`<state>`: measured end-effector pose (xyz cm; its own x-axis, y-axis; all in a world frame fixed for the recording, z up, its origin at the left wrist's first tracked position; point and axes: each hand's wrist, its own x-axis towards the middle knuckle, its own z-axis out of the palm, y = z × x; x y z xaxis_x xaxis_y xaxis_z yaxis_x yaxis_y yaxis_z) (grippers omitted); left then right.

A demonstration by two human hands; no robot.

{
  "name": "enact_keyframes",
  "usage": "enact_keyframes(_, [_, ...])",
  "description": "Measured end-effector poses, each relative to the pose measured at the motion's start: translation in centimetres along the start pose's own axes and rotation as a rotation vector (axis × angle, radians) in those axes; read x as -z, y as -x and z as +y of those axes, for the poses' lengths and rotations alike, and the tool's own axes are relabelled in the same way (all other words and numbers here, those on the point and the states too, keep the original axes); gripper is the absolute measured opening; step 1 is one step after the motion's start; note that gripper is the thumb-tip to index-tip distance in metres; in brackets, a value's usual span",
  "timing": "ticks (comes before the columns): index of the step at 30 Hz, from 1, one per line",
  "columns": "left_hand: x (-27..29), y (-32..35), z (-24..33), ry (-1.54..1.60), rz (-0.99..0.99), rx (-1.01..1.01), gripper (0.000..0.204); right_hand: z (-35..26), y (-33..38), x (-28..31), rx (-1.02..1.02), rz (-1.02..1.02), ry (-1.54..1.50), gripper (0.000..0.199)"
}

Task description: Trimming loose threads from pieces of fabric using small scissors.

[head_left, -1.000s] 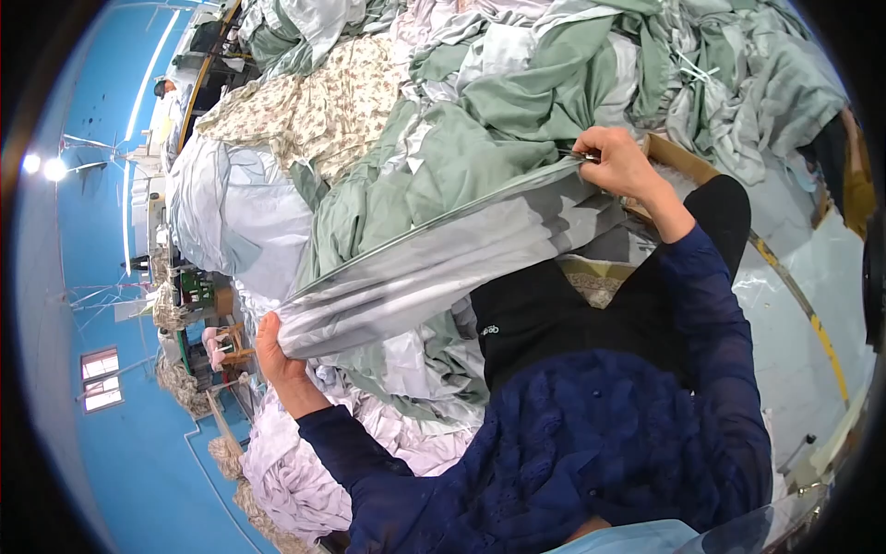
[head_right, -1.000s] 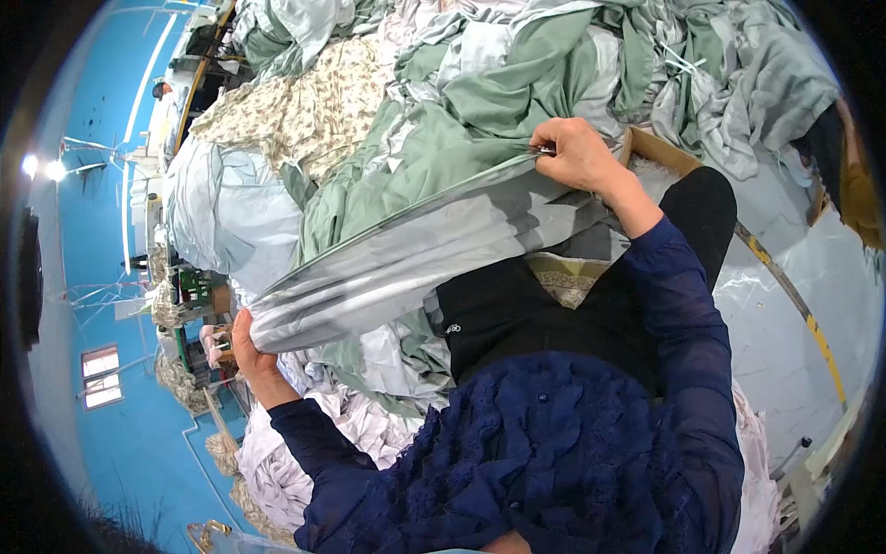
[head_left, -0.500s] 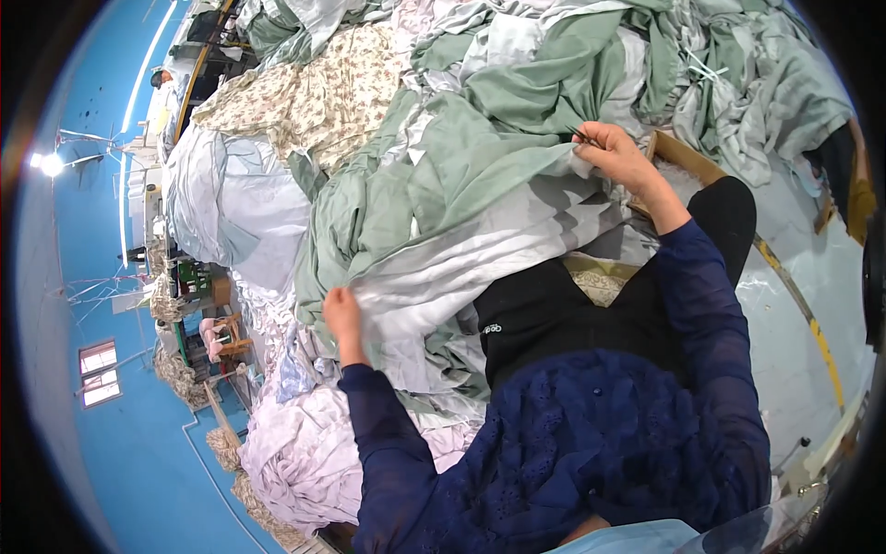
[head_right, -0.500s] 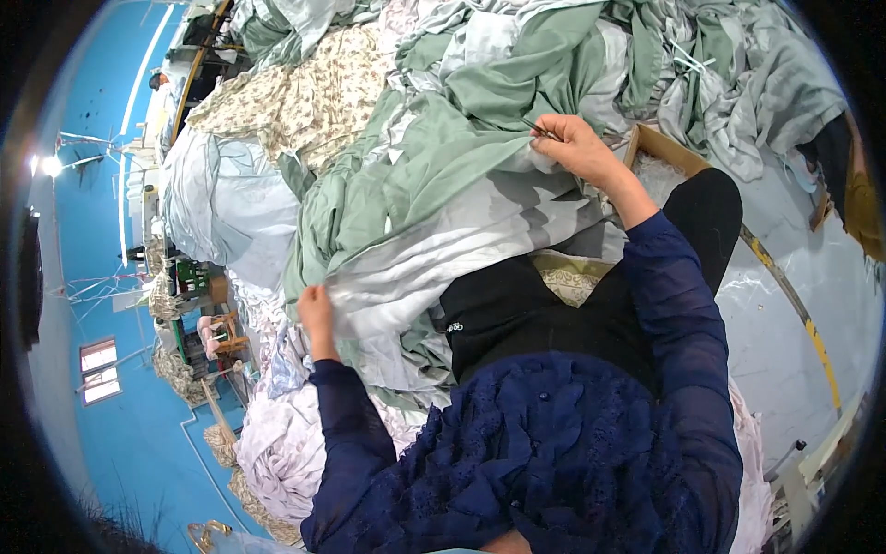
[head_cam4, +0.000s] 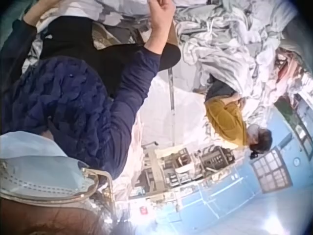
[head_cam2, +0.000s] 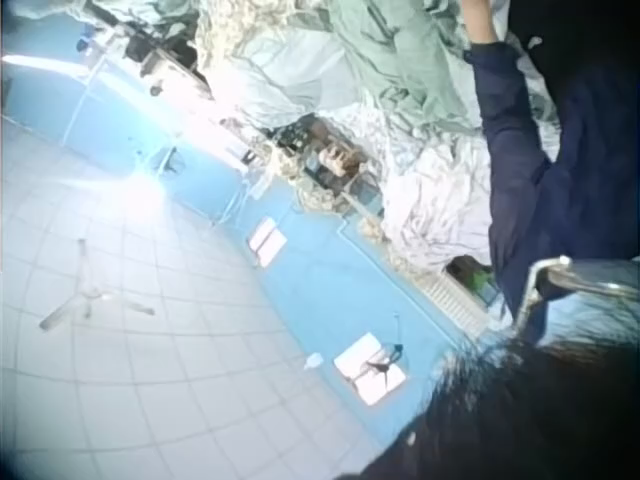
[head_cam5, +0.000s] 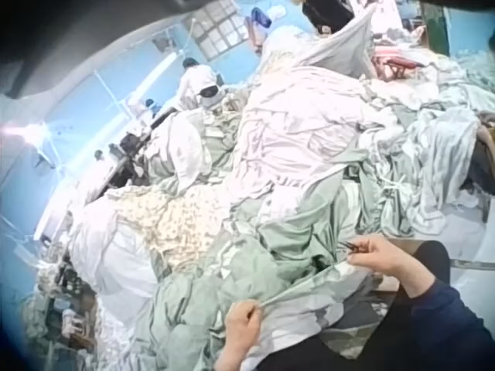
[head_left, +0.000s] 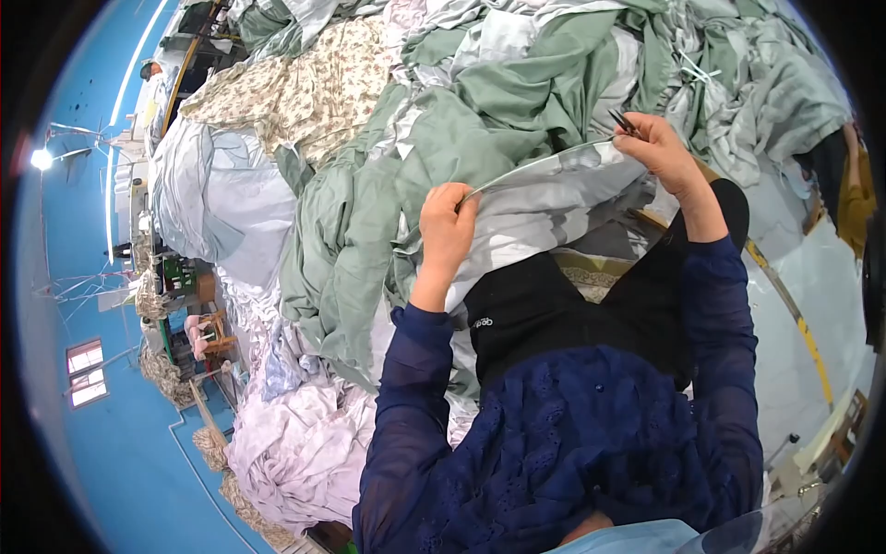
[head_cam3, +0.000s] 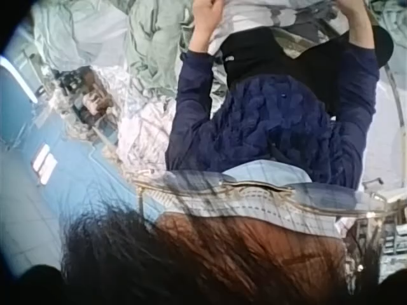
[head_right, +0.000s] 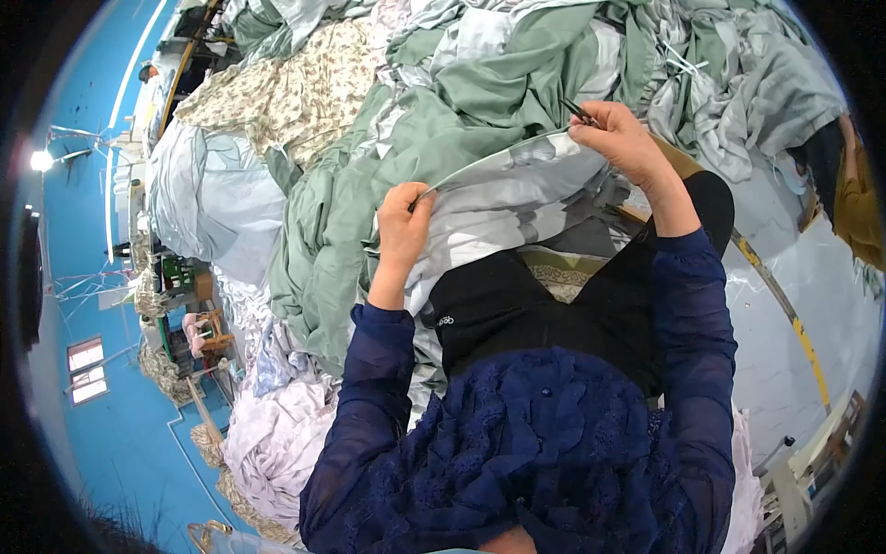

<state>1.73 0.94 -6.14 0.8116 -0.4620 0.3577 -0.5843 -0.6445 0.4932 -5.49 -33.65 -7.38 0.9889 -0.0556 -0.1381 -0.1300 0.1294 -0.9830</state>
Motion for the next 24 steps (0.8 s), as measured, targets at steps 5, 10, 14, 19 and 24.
enact_keyframes(5, [2.1,-1.1,-0.1,0.621,-0.313,0.455,0.022,1.5,-0.5,0.8,0.005,0.023,0.035,0.015])
enact_keyframes(10, [2.6,0.0,-0.7,0.802,-0.297,0.596,0.023,2.3,-0.8,0.4,-0.03,-0.04,0.052,0.012])
enact_keyframes(14, [2.9,0.4,-0.8,0.927,-0.3,0.705,0.022,2.7,-0.7,-0.2,-0.044,-0.057,0.067,0.011])
enact_keyframes(19, [4.6,1.0,-1.9,0.989,-0.235,0.716,0.014,2.0,-0.6,-1.6,-0.046,-0.138,0.08,0.013])
enact_keyframes(24, [7.4,1.4,-2.0,0.995,-0.235,0.693,0.016,1.7,-0.3,-2.8,-0.073,-0.201,0.036,0.015])
